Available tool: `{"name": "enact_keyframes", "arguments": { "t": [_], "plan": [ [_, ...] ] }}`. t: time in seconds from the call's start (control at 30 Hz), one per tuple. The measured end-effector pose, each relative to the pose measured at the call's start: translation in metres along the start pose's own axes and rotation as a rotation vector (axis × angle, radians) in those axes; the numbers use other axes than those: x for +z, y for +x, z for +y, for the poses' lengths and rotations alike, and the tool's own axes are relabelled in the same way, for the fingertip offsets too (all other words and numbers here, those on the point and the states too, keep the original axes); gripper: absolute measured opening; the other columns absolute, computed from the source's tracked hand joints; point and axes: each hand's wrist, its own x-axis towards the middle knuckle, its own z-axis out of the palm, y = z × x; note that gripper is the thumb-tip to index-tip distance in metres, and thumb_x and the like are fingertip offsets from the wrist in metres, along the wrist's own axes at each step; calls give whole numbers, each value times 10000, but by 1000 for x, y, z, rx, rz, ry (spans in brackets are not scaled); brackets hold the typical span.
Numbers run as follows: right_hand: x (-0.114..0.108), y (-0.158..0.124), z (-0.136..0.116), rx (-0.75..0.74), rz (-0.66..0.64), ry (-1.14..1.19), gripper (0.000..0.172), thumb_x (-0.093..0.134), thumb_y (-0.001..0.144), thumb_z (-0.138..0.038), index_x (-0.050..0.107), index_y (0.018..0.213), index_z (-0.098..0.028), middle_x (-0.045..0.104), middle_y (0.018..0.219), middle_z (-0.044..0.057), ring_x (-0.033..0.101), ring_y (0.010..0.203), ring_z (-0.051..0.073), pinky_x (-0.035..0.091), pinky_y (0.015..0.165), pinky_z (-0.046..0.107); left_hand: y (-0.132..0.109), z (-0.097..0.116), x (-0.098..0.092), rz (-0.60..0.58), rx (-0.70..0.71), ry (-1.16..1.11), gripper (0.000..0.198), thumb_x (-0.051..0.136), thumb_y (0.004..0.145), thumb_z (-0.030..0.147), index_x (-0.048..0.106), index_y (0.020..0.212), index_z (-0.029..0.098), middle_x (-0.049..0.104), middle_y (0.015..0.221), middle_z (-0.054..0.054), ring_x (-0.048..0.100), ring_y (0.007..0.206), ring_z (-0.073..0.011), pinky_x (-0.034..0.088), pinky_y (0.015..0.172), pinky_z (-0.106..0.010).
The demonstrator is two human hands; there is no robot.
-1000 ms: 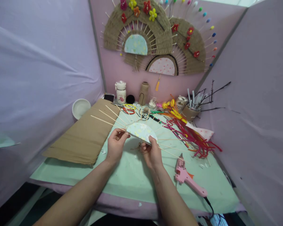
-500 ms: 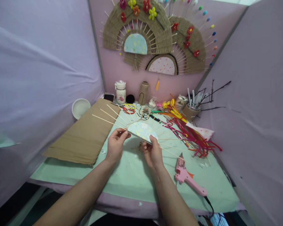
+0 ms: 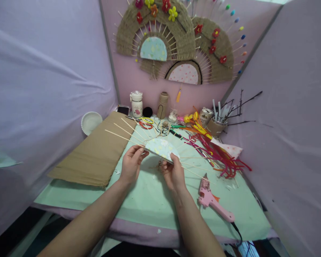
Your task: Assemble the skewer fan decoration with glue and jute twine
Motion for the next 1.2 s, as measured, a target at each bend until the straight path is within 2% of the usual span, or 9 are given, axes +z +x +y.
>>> {"name": "enact_keyframes", "arguments": {
  "t": [0.23,0.33,0.5,0.63,0.87,1.03,1.1,1.2],
  "plan": [
    [0,0,-1,-14,3,-2,285,772,659,-241,564,846,-184,627,580,-66,504,428,54,415,382,144,2,-1,-2,-7,3,19,260,774,679,358,620,747,159,607,794,8,595,714,-100,541,747,-279],
    [0,0,-2,4,-14,-2,277,766,664,-248,558,836,-184,610,558,-68,477,405,55,424,383,163,-1,-2,-2,-69,-8,31,274,774,692,352,612,814,168,604,868,-1,616,758,-118,545,737,-289],
    [-1,0,-2,23,-35,-8,277,759,676,-260,552,847,-188,605,549,-68,468,402,56,420,383,162,-3,-6,-3,-184,56,146,405,810,661,220,514,937,216,554,1030,12,624,833,-113,529,733,-255],
    [0,-1,0,34,-48,-27,259,758,681,-261,568,836,-180,599,519,-63,463,397,56,421,388,156,-4,-6,-3,-155,107,217,358,772,716,259,488,929,218,537,995,13,618,827,-117,548,731,-269],
    [1,-3,1,29,-64,-38,244,766,680,-270,583,809,-174,598,504,-50,464,404,58,402,394,149,-5,-1,0,-82,111,180,307,745,750,342,523,905,200,564,972,-1,611,806,-114,574,727,-273],
    [0,-2,0,40,-70,-35,239,761,689,-282,575,801,-183,586,502,-60,452,400,59,406,402,157,-5,-2,-1,-113,99,178,266,677,814,404,539,909,198,564,966,-11,620,835,-130,576,726,-284],
    [-1,-1,-1,47,-71,-36,234,756,692,-293,568,778,-185,577,489,-61,442,392,58,409,405,159,-6,-3,-1,-145,78,192,301,722,775,355,516,939,209,570,1006,-9,633,827,-126,569,730,-282],
    [0,-2,0,52,-81,-45,224,751,692,-298,568,747,-182,575,475,-54,438,393,58,412,409,158,-9,-5,0,-177,74,252,480,808,660,215,445,974,236,578,1062,3,656,840,-121,549,744,-261]
  ]
}}
